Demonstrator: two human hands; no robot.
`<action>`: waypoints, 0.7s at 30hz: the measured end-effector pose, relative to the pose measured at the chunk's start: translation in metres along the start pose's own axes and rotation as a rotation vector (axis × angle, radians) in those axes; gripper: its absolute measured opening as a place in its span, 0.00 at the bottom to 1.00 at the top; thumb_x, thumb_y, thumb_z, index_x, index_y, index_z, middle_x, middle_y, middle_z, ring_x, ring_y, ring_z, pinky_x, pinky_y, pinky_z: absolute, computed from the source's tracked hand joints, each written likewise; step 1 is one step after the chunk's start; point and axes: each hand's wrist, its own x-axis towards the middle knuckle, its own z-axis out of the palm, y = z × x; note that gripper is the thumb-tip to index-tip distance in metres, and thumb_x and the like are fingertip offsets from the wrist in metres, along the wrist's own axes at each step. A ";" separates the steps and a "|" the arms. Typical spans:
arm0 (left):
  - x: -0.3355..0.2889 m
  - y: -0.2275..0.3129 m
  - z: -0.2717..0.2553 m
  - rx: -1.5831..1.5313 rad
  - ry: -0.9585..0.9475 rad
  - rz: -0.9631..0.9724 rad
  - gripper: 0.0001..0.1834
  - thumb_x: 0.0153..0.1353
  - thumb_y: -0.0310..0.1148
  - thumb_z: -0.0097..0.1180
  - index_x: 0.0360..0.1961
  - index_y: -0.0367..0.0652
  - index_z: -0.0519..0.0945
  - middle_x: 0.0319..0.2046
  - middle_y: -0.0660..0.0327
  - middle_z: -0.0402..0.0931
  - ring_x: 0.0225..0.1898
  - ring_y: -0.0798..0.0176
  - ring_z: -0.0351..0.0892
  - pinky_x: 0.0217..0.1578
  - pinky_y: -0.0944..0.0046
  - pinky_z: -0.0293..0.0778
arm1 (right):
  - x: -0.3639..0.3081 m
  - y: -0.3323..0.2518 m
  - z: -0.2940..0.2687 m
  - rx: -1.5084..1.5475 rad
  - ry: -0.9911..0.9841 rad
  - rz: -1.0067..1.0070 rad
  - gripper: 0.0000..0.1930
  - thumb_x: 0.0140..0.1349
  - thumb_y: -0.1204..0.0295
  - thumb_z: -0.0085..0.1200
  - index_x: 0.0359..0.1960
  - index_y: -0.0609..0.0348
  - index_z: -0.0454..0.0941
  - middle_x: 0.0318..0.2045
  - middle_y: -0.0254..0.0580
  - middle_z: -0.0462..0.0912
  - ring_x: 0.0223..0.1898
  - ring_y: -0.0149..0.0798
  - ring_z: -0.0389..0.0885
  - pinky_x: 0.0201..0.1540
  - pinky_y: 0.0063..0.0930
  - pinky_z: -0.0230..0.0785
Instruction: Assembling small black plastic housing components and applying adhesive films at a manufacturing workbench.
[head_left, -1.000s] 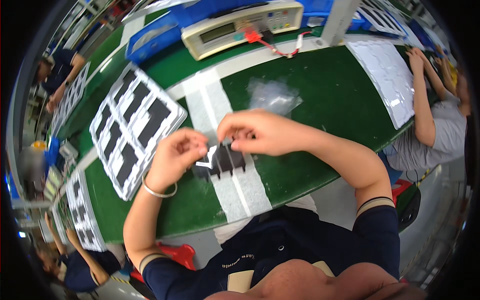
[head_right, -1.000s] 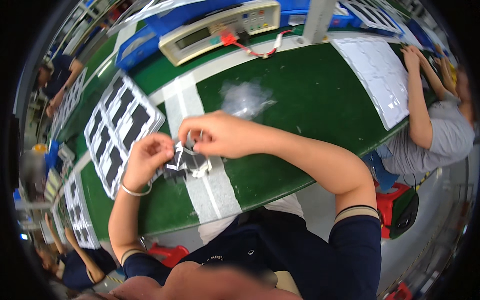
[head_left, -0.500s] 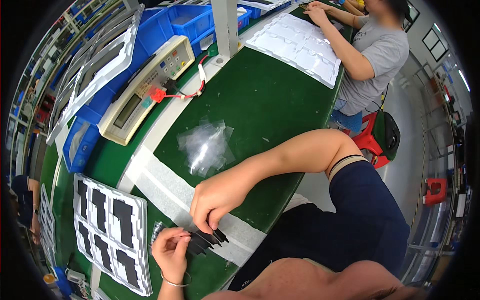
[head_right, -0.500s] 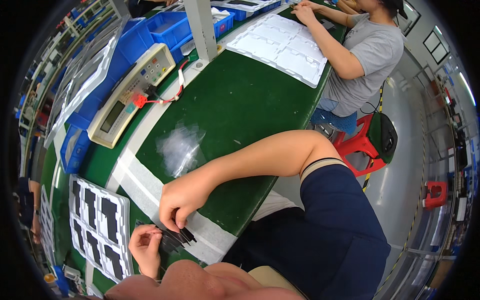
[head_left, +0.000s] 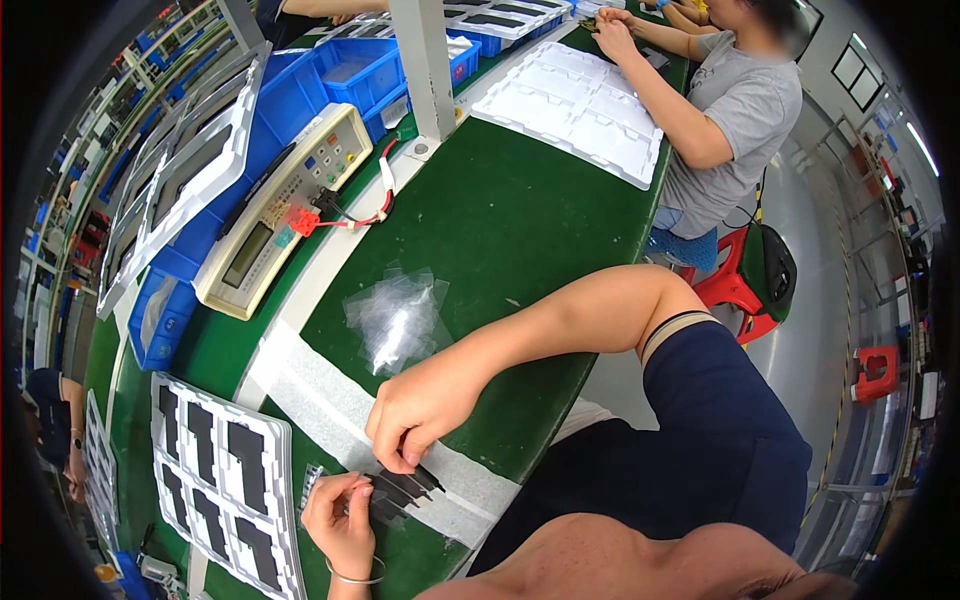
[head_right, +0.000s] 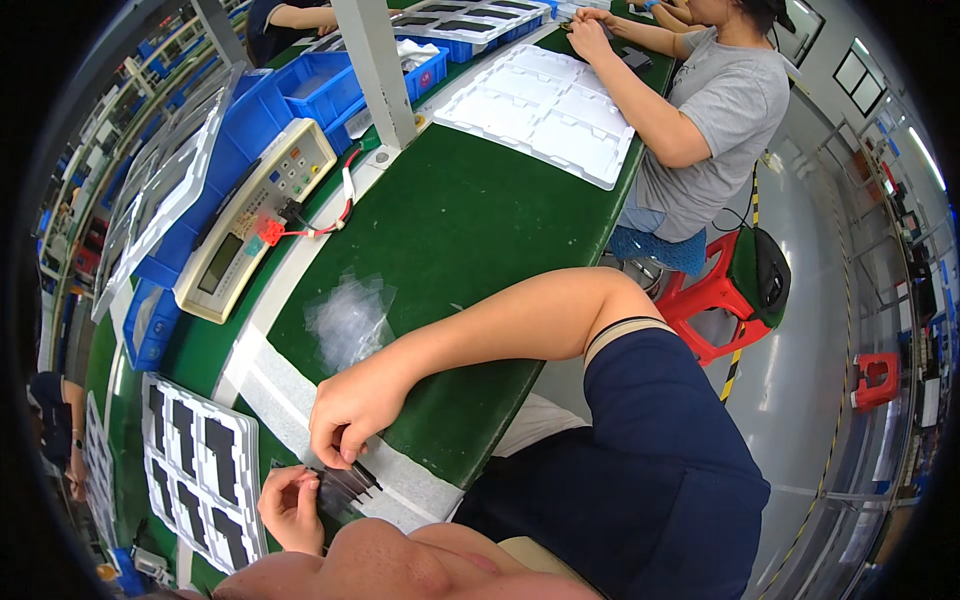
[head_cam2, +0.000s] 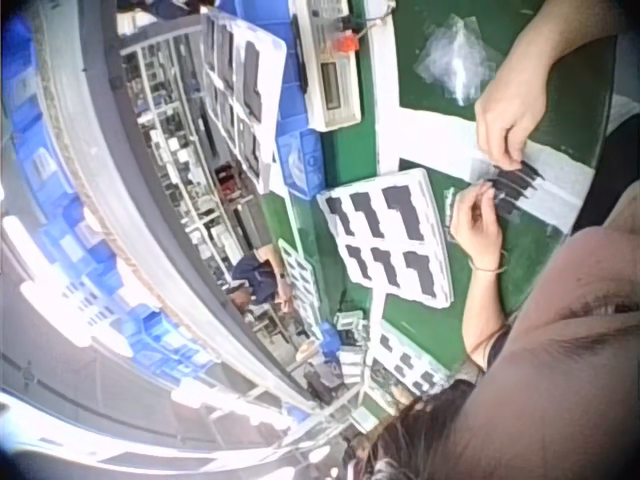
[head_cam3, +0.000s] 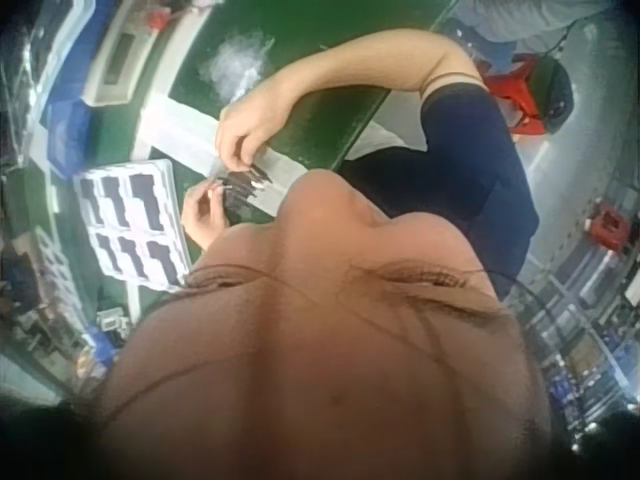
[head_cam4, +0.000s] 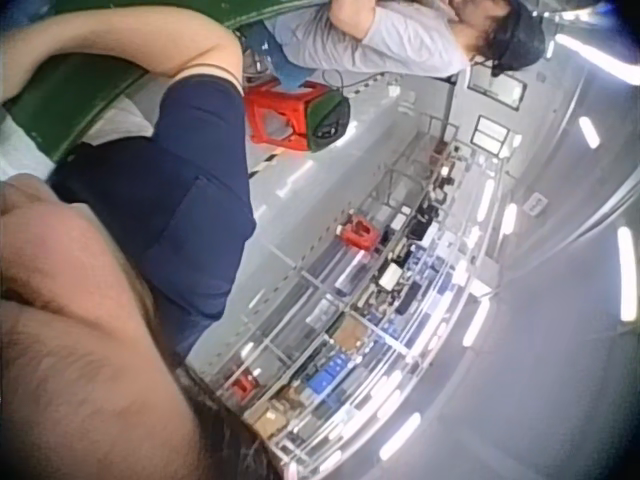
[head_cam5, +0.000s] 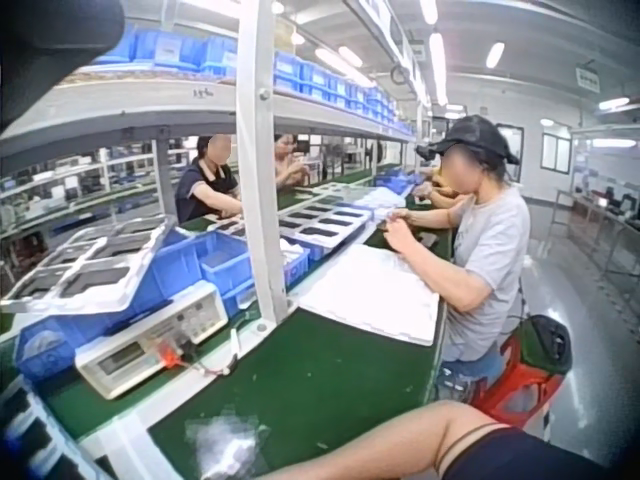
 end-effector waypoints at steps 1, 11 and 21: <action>0.000 0.001 0.002 0.001 -0.001 0.000 0.07 0.48 0.17 0.57 0.30 0.32 0.73 0.24 0.55 0.74 0.24 0.67 0.75 0.25 0.74 0.70 | -0.003 0.003 0.000 0.023 -0.019 0.034 0.02 0.51 0.78 0.50 0.26 0.61 0.75 0.23 0.37 0.74 0.25 0.34 0.74 0.27 0.26 0.64; 0.015 0.002 0.000 0.184 -0.018 -0.017 0.09 0.45 0.16 0.57 0.30 0.36 0.74 0.23 0.59 0.73 0.21 0.67 0.72 0.22 0.72 0.66 | -0.029 -0.019 -0.064 -0.062 0.440 0.308 0.04 0.54 0.75 0.52 0.30 0.61 0.74 0.25 0.30 0.76 0.28 0.22 0.72 0.32 0.17 0.66; 0.012 -0.001 -0.007 0.524 -0.090 0.192 0.16 0.39 0.22 0.61 0.33 0.38 0.74 0.31 0.57 0.71 0.32 0.56 0.69 0.32 0.62 0.66 | -0.019 0.016 -0.070 -0.396 0.516 0.636 0.06 0.52 0.73 0.54 0.25 0.61 0.70 0.18 0.32 0.73 0.21 0.25 0.69 0.26 0.19 0.62</action>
